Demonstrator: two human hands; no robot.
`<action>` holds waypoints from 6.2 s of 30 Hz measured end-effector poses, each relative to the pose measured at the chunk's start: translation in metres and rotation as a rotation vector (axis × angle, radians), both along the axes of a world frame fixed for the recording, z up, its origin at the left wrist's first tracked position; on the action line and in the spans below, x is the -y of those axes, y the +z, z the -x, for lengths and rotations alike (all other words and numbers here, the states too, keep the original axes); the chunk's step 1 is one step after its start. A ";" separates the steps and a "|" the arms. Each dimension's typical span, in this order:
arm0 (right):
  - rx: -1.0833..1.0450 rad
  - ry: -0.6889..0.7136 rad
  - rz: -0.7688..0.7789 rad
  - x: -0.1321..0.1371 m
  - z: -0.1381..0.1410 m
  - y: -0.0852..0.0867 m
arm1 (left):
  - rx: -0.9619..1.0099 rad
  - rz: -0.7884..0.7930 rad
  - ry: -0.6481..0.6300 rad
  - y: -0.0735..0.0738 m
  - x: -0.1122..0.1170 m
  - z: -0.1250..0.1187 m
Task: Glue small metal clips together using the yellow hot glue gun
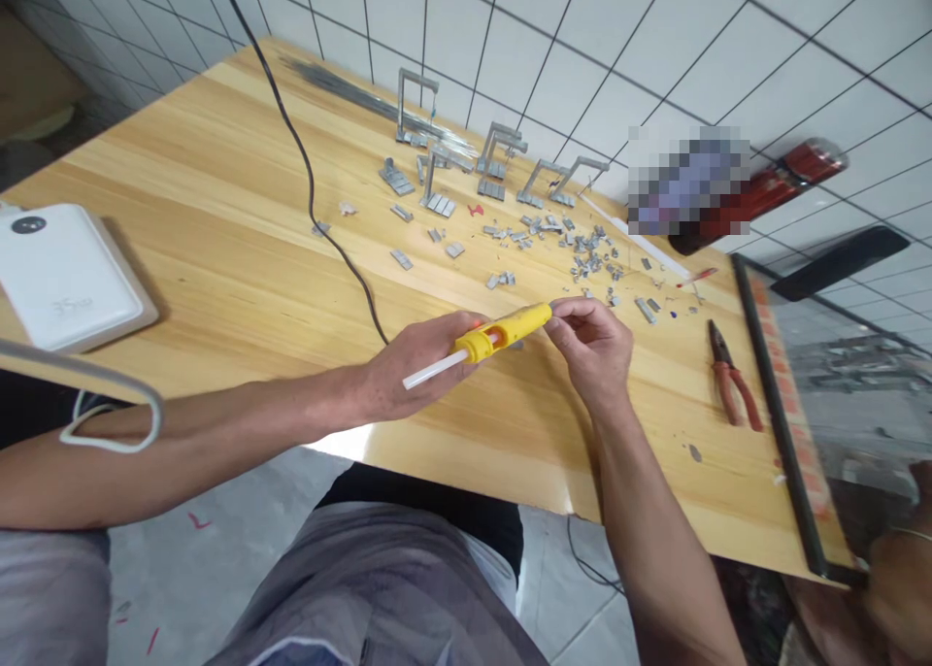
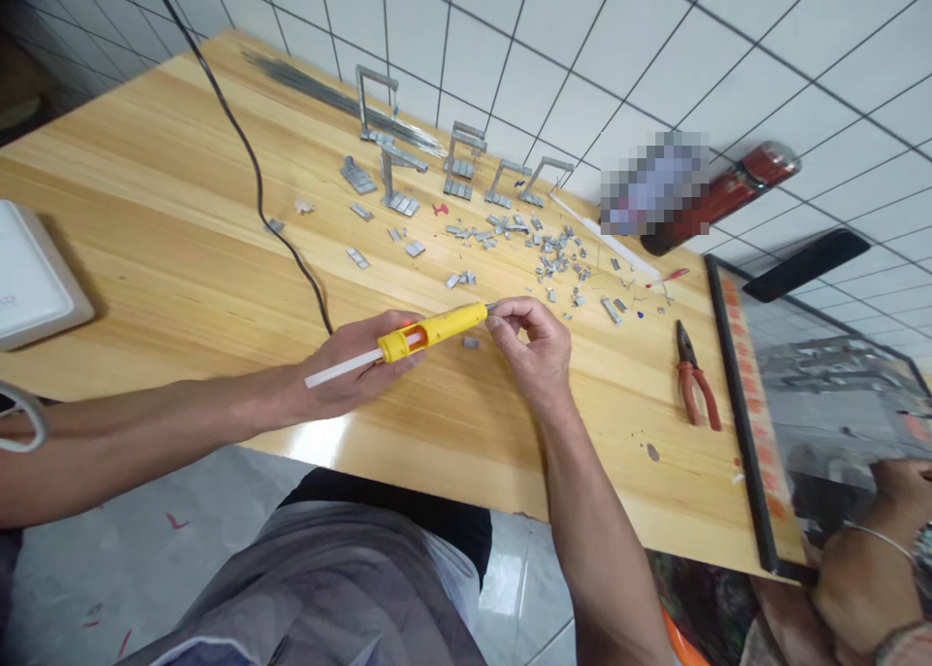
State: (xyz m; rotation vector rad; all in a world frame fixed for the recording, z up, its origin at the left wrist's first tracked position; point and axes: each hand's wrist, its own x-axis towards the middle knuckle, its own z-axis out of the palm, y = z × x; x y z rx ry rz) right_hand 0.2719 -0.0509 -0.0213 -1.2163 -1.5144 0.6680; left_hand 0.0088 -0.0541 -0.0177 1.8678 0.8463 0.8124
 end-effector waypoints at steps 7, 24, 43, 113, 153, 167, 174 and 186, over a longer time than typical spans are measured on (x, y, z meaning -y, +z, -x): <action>-0.006 -0.012 -0.023 0.000 0.000 0.001 | 0.039 -0.044 0.014 -0.001 0.000 0.001; 0.000 -0.017 0.004 0.001 0.001 0.003 | 0.033 -0.067 0.010 0.000 0.000 0.000; -0.022 -0.073 0.069 -0.001 0.002 0.010 | -0.025 -0.182 0.088 0.004 -0.004 0.001; 0.355 -0.110 0.792 0.013 -0.047 0.025 | 0.074 -0.248 0.051 0.000 -0.007 0.004; 0.410 -0.131 0.770 0.017 -0.039 0.024 | 0.055 -0.252 0.039 0.000 -0.008 0.003; 0.423 -0.125 0.731 0.020 -0.044 0.024 | 0.032 -0.242 0.043 0.000 -0.007 0.003; -0.022 -0.096 0.622 0.025 -0.048 0.036 | 0.041 -0.222 0.025 0.000 -0.006 0.004; -0.363 0.155 0.576 0.022 -0.015 0.033 | 0.014 -0.115 -0.020 0.000 -0.006 0.005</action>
